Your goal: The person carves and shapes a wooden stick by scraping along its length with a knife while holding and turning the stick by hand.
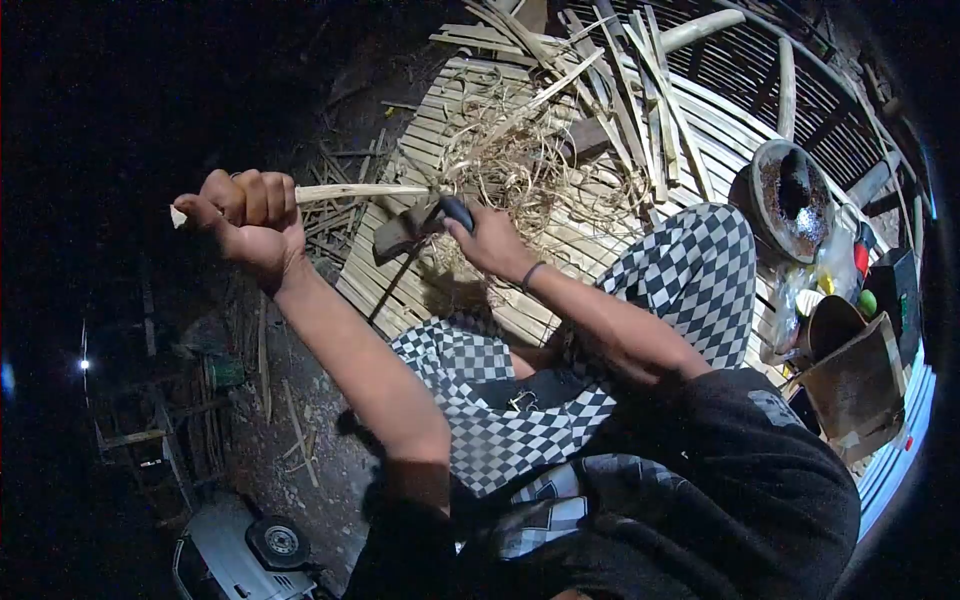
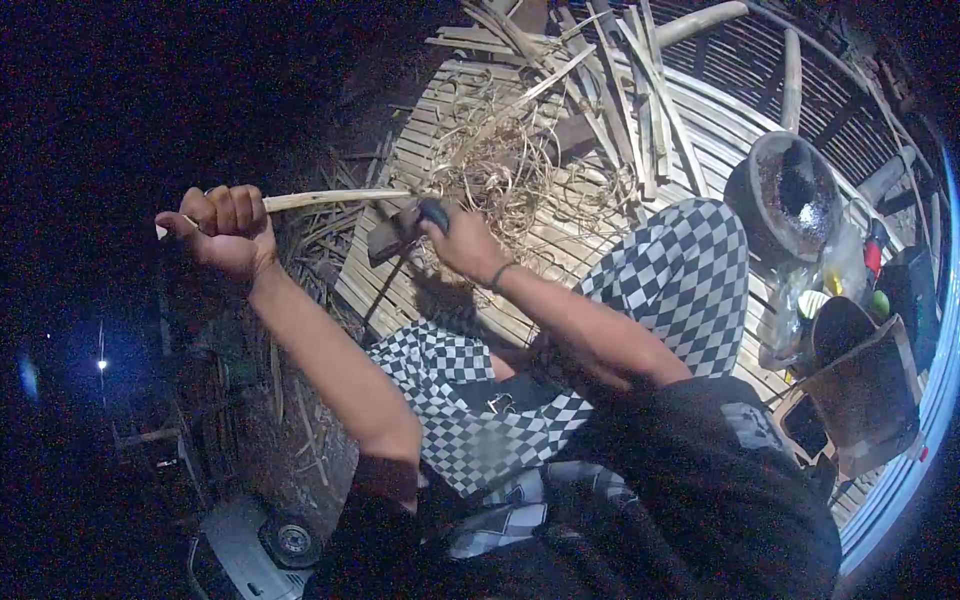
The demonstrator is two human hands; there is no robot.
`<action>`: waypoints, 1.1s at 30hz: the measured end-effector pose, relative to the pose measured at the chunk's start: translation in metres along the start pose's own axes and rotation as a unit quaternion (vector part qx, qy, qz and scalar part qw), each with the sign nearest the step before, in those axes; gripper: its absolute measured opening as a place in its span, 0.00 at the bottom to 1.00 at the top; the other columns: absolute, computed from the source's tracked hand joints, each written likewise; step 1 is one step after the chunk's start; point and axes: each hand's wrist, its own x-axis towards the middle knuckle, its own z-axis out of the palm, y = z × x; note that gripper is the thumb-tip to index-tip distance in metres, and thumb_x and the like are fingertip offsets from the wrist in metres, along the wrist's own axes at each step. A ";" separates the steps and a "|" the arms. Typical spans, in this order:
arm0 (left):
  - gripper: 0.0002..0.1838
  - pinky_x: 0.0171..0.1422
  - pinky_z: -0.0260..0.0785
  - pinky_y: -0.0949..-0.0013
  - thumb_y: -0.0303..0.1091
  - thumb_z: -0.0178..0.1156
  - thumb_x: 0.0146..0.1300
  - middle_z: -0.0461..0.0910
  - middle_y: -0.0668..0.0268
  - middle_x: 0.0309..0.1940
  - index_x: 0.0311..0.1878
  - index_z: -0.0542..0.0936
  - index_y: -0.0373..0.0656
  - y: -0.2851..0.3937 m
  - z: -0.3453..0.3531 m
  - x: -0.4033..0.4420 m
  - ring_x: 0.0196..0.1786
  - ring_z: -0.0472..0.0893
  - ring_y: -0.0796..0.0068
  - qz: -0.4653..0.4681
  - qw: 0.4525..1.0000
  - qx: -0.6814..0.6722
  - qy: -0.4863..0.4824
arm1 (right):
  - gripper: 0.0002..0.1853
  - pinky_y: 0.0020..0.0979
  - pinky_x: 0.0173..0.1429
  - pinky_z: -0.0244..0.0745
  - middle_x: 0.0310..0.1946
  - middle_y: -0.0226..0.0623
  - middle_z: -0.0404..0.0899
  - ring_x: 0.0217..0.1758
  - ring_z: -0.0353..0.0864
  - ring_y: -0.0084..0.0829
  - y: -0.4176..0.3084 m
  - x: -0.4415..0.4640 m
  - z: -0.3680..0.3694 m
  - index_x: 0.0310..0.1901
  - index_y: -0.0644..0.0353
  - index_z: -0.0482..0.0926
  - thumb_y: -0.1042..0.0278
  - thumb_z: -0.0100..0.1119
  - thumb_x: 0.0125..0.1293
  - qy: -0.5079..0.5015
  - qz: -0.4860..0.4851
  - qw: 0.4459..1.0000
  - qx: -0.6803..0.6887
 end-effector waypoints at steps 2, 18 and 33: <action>0.33 0.17 0.35 0.74 0.64 0.52 0.68 0.47 0.79 0.08 0.16 0.54 0.55 -0.002 -0.008 0.004 0.12 0.41 0.85 0.002 1.000 -0.015 -0.001 | 0.18 0.45 0.33 0.76 0.23 0.50 0.80 0.27 0.82 0.52 -0.039 -0.021 -0.015 0.46 0.61 0.77 0.52 0.60 0.68 0.001 -0.046 0.998 0.050; 0.33 0.16 0.34 0.74 0.64 0.52 0.69 0.46 0.80 0.07 0.16 0.53 0.56 0.006 -0.027 0.005 0.12 0.40 0.86 0.018 0.998 -0.026 0.049 | 0.22 0.50 0.41 0.78 0.29 0.58 0.81 0.35 0.83 0.57 0.039 0.007 0.016 0.43 0.66 0.77 0.51 0.60 0.66 0.010 0.012 0.997 -0.071; 0.33 0.17 0.34 0.74 0.63 0.51 0.70 0.46 0.79 0.08 0.16 0.53 0.56 0.007 -0.039 0.005 0.12 0.40 0.85 0.019 0.997 -0.051 0.062 | 0.21 0.52 0.40 0.77 0.26 0.57 0.80 0.33 0.82 0.58 0.056 -0.004 0.028 0.50 0.61 0.74 0.51 0.59 0.67 0.012 0.078 0.991 -0.105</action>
